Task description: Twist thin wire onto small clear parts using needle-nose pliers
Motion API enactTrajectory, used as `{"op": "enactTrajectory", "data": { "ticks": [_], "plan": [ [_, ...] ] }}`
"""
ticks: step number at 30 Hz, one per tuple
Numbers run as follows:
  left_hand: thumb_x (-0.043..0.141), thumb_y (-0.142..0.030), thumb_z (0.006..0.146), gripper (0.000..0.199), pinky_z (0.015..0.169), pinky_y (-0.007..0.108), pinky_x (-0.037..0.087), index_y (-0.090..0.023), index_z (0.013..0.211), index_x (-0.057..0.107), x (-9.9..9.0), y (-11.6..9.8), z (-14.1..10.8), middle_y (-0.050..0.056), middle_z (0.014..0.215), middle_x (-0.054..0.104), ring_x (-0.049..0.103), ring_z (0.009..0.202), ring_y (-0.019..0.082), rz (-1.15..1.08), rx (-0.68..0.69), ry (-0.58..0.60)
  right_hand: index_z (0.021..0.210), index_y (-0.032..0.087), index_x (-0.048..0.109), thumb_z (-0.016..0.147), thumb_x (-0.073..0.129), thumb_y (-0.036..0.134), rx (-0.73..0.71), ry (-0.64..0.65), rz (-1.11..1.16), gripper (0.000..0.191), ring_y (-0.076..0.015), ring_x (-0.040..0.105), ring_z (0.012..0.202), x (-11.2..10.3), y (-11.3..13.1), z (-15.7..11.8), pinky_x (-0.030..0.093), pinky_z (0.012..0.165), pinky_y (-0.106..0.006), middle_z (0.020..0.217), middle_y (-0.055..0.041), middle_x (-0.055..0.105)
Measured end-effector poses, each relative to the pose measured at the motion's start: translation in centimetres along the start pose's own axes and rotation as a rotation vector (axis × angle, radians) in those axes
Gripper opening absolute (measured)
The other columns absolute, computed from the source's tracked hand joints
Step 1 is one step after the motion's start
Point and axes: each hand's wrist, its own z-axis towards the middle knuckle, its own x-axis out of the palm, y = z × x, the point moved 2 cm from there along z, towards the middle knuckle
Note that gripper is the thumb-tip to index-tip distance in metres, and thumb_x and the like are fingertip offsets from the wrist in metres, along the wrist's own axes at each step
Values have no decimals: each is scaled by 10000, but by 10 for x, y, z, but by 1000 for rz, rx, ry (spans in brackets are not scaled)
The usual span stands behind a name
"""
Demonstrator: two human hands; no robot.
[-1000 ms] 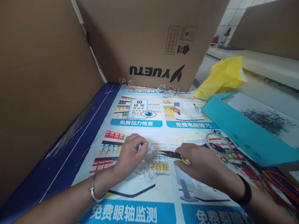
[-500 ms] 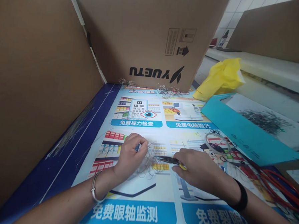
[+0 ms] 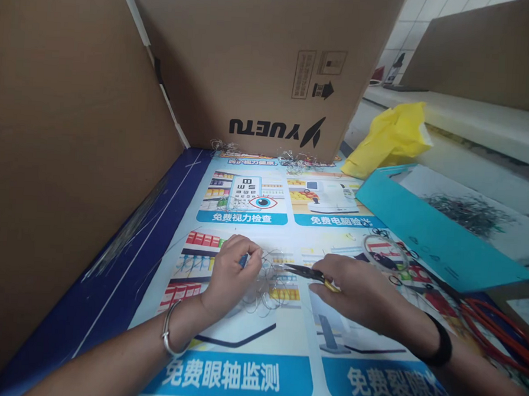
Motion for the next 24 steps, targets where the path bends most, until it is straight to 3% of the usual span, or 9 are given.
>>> {"op": "enactTrajectory", "data": {
  "ticks": [5,11,24],
  "plan": [
    [493,-146,807,167,681,289,426,-191,653,540,0,-1,-1,15,676,570,529,700,163,-35,0,15,929,191,636,843,471,301,-11,-67,86,216,-178,587,784,14,-4,9,394,650,-258,846,-50,630],
    [504,-153,810,163,683,280,429,-191,656,542,0,0,-1,13,689,570,534,705,158,-65,-17,13,851,187,617,847,469,299,4,-49,146,185,-164,572,771,29,-8,15,384,658,-248,820,-36,615],
    [512,-138,810,161,674,266,417,-181,657,540,2,3,-3,5,689,561,528,699,145,-105,-37,24,961,201,643,856,488,266,-63,-60,36,199,-183,557,829,29,4,9,385,729,-276,838,-53,608]
  ]
}}
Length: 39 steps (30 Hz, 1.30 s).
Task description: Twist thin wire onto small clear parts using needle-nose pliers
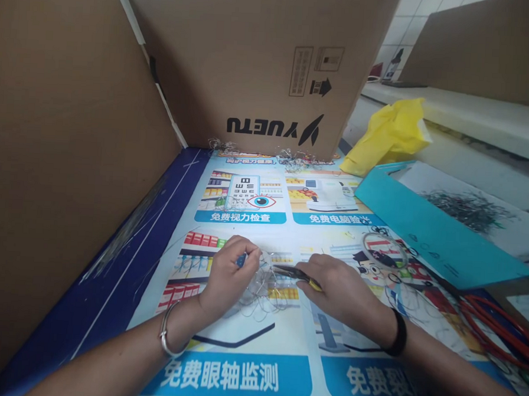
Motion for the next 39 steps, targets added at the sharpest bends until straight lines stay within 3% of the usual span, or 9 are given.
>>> {"op": "enactTrajectory", "data": {
  "ticks": [11,17,25,28,32,35,39],
  "plan": [
    [521,-123,796,165,672,256,399,-175,640,530,-1,4,2,-10,666,545,518,681,135,-8,-9,-34,980,196,620,855,496,324,-38,-103,128,218,-198,560,831,5,-22,4,418,724,-291,862,-58,610],
    [522,-134,801,168,666,254,393,-175,638,529,-1,5,3,-13,659,540,515,677,134,7,-23,-50,1039,186,608,857,499,336,-47,-118,17,259,-225,548,875,10,-31,4,416,760,-328,911,-85,604],
    [516,-132,790,161,669,248,395,-179,637,532,-1,1,2,-17,663,542,519,680,133,-27,-74,-42,1046,193,586,863,485,325,-57,-89,-167,247,-256,514,872,9,-24,1,387,737,-367,911,-93,579],
    [518,-141,788,150,670,248,395,-177,645,540,-2,-2,1,-15,672,546,523,682,133,-31,-106,-52,913,181,569,874,450,318,14,-74,-49,185,-232,525,812,8,-23,1,380,687,-341,859,-80,581],
    [513,-156,794,144,680,255,404,-174,658,554,-3,-5,-1,-7,688,554,533,696,137,-62,-150,-61,741,207,455,872,425,391,177,-50,354,228,-152,490,618,4,-16,-2,344,552,-272,689,-5,532],
    [512,-166,796,148,677,256,407,-171,655,558,-3,-7,-1,-3,686,556,535,694,139,-74,-171,-73,708,219,417,809,508,414,250,-101,612,237,-137,477,610,4,0,-4,350,546,-251,656,24,512],
    [514,-169,790,153,662,250,403,-168,643,556,-3,-9,-1,-5,671,548,527,677,134,-82,-182,-87,729,217,450,709,606,381,313,-147,703,228,-138,486,621,14,21,-2,371,566,-255,680,27,526]
  ]
}}
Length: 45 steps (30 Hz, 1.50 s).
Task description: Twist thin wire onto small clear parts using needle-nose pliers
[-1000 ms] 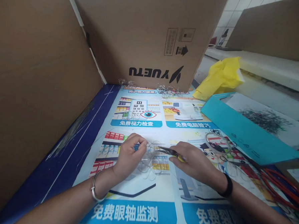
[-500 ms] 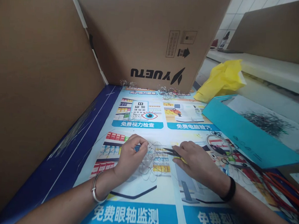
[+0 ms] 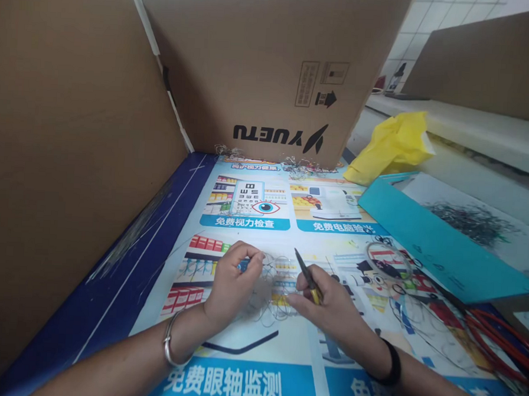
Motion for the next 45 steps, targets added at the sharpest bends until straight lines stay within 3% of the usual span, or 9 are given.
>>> {"op": "enactTrajectory", "data": {
  "ticks": [7,13,20,31,45],
  "plan": [
    [513,-173,800,163,679,247,401,-170,642,553,2,-1,-2,-9,679,552,527,691,133,-14,-16,27,723,202,512,740,542,303,-36,-42,31,106,-133,497,616,14,2,2,364,565,-250,661,26,545],
    [511,-174,797,156,669,255,412,-175,648,555,3,-1,-4,-8,677,553,532,684,138,-8,-23,47,700,206,507,723,533,275,-16,-16,109,78,-113,440,538,11,4,4,339,516,-241,599,45,500],
    [519,-143,777,143,653,256,415,-179,646,563,3,1,-4,-7,680,567,536,680,140,18,28,62,703,205,495,737,541,272,-5,19,276,89,-129,462,622,3,1,8,362,578,-253,670,31,522],
    [524,-146,816,148,653,259,406,-181,680,572,2,-3,-6,3,690,575,528,692,140,44,151,102,725,196,491,762,601,343,103,165,645,188,-109,415,609,2,-2,5,324,563,-239,665,36,483],
    [513,-141,822,137,675,272,422,-184,704,569,1,-8,-6,10,701,579,533,705,148,61,189,98,789,184,517,758,628,399,156,351,870,244,-116,475,561,1,-3,3,346,540,-259,666,4,551]
  ]
}}
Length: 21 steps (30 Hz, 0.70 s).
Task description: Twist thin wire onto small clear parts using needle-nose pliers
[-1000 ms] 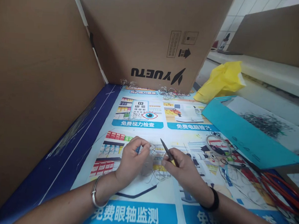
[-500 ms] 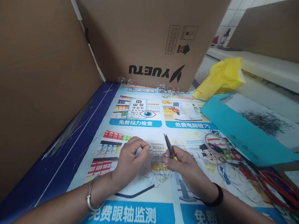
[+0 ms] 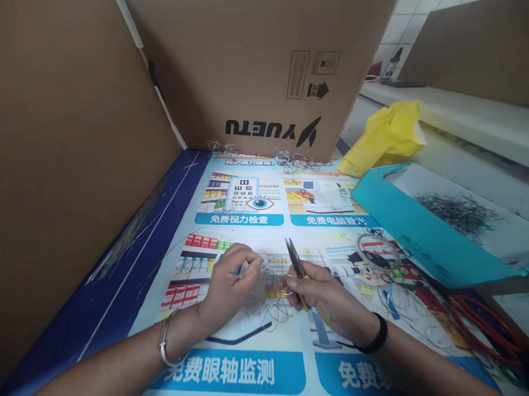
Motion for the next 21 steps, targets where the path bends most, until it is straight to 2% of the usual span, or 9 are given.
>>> {"op": "enactTrajectory", "data": {
  "ticks": [5,13,21],
  "plan": [
    [516,-157,830,136,689,278,424,-182,707,569,-1,-4,1,13,708,578,535,714,149,1,10,8,742,190,471,746,642,374,-30,31,20,251,-115,472,577,0,2,-6,342,563,-255,625,22,527],
    [511,-194,837,134,686,275,425,-186,722,579,2,-11,3,13,711,578,537,720,149,31,9,-15,718,203,429,741,626,349,-94,-20,-31,246,-113,446,601,-2,5,-11,348,578,-256,657,29,508],
    [506,-209,847,140,701,265,431,-182,732,580,9,-22,-4,5,732,558,536,729,142,48,-57,-99,726,199,429,703,659,319,-96,15,78,260,-107,452,599,-1,0,-13,351,584,-261,671,34,500]
  ]
}}
